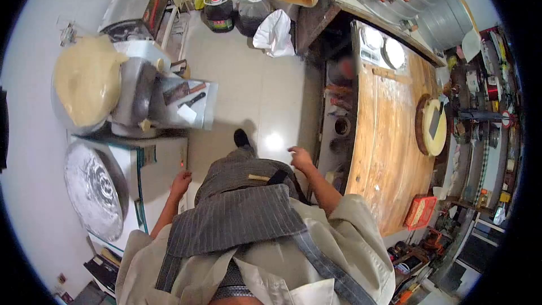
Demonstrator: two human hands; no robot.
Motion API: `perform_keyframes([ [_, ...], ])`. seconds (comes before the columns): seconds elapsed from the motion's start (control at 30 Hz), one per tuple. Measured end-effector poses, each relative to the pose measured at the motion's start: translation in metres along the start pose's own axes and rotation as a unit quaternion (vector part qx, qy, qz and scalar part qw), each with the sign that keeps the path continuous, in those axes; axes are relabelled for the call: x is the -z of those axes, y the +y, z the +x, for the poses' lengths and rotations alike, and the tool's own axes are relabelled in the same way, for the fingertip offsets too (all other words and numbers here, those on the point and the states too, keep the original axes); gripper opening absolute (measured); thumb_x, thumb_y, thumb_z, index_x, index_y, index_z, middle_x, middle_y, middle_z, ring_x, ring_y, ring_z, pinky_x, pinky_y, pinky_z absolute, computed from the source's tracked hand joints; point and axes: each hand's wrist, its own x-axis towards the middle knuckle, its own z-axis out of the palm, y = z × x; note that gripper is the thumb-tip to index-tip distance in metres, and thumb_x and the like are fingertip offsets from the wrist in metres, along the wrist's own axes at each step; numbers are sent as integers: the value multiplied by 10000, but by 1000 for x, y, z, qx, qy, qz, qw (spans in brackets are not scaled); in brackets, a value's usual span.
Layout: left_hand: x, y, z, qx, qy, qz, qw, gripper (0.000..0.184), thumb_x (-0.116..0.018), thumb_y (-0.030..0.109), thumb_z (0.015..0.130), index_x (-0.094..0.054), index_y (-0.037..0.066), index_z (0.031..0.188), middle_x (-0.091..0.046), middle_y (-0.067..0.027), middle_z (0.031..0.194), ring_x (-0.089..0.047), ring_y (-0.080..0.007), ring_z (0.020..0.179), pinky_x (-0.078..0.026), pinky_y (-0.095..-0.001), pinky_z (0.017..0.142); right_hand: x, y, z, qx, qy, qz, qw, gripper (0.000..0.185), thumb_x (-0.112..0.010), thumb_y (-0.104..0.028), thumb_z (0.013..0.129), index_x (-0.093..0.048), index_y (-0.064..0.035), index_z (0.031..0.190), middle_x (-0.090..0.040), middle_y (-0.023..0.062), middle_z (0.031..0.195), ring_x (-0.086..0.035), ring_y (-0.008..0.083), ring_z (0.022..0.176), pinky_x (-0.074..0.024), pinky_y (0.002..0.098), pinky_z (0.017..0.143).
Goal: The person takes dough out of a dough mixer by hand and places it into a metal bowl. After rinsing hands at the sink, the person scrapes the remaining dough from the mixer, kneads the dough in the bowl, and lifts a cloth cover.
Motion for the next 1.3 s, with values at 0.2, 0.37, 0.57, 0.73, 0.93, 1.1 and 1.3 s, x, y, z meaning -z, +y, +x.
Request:
perform_keyframes([
  [0.2, 69, 101, 179, -126, 40, 30, 991, 320, -525, 173, 846, -616, 45, 1125, -636, -201, 1080, -603, -361, 1012, -467, -409, 868, 66, 42, 46, -23, 148, 53, 987, 301, -575, -100, 827, -636, -31, 1114, -685, 161, 971, -671, 305, 812, -517, 394, 699],
  [0.37, 144, 228, 263, -154, 86, 28, 984, 304, -540, 109, 853, -602, 14, 1134, -663, -141, 1039, -634, -230, 953, -480, -319, 852, 99, 45, 130, 30, 52, 41, 997, 310, -579, -184, 845, -635, -22, 1103, -675, 152, 903, -655, 279, 767, -506, 392, 681],
  [0.57, 189, 292, 350, -144, 164, 32, 975, 329, -526, 153, 863, -600, 30, 1160, -648, -165, 1094, -623, -299, 1004, -470, -368, 886, 185, -19, 240, -190, -16, 291, 937, 346, -462, -265, 909, -635, 24, 992, -661, 142, 817, -601, 225, 700, -463, 386, 625],
  [0.73, 219, 324, 391, -84, 216, 20, 972, 332, -546, 173, 873, -593, 30, 1168, -651, -160, 1090, -625, -299, 997, -476, -371, 870, 290, -76, 331, -5, -10, 58, 998, 297, -525, -212, 889, -635, 40, 1004, -657, 102, 780, -613, 211, 623, -471, 346, 554],
  [0.93, 280, 334, 440, -88, 295, -14, 951, 334, -583, 175, 861, -589, 23, 1158, -649, -168, 1065, -625, -288, 948, -480, -367, 840, 352, -147, 408, -67, -66, 193, 977, 227, -572, -189, 871, -610, -10, 1005, -601, 72, 805, -606, 155, 646, -444, 299, 459],
  [1.1, 354, 362, 488, -85, 417, 111, 898, 387, -646, 119, 780, -577, 20, 1148, -598, -179, 1083, -591, -329, 932, -470, -398, 832, 340, -203, 456, -79, -88, 166, 979, 252, -563, -189, 879, -607, -5, 1046, -622, 69, 868, -612, 150, 665, -480, 292, 485],
  [1.3, 410, 337, 547, -59, 403, 223, 886, 331, -725, 143, 706, -538, 30, 954, -538, -173, 997, -522, -369, 974, -453, -447, 804, 313, -321, 478, -81, -97, 128, 984, 213, -591, -214, 869, -662, -51, 987, -647, 59, 760, -622, 140, 694, -513, 300, 530],
])
